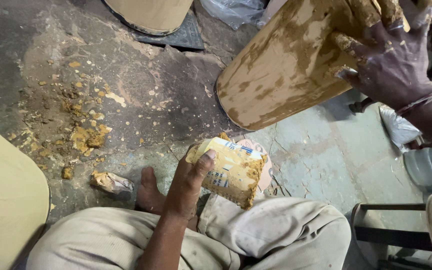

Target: The person sits on the floor holding a container of brown polish paste, scoops the paste out by hand, and smears it over the surface of a large wooden drum, working the polish around the wood with their fingers.

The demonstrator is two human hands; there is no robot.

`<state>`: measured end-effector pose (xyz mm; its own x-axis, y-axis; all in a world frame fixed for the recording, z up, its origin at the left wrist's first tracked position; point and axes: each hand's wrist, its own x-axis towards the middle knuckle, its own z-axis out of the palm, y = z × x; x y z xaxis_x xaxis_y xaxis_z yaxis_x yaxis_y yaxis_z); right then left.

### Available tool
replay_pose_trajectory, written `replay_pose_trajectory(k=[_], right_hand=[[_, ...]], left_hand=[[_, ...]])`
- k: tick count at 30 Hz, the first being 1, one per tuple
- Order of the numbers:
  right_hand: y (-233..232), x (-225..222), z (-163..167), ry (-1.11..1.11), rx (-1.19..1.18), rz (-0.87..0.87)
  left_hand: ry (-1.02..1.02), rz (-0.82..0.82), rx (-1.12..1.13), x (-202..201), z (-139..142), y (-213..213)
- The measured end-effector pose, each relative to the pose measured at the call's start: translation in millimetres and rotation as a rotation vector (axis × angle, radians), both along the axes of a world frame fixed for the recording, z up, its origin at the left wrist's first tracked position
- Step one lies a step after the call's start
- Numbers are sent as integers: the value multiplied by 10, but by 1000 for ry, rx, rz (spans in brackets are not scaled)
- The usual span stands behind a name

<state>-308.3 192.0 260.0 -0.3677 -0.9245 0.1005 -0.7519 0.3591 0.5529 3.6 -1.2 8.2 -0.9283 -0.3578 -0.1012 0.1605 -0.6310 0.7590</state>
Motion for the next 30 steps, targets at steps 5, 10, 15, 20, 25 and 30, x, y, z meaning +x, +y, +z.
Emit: replay_pose_trajectory(k=[5, 10, 15, 20, 25, 30], right_hand=[[55, -152, 19, 214, 170, 11], [184, -260, 118, 711, 465, 3], [189, -308, 196, 646, 389, 56], [69, -165, 219, 87, 31, 214], [-43, 93, 141, -28, 39, 81], [-45, 131, 75, -91, 4, 121]], left_hand=[[-3, 9, -31, -3, -21, -7], [18, 1, 8, -24, -12, 4], [18, 19, -25, -22, -4, 5], [3, 32, -36, -17, -8, 5], [28, -2, -41, -13, -12, -1], [4, 19, -28, -18, -21, 4]])
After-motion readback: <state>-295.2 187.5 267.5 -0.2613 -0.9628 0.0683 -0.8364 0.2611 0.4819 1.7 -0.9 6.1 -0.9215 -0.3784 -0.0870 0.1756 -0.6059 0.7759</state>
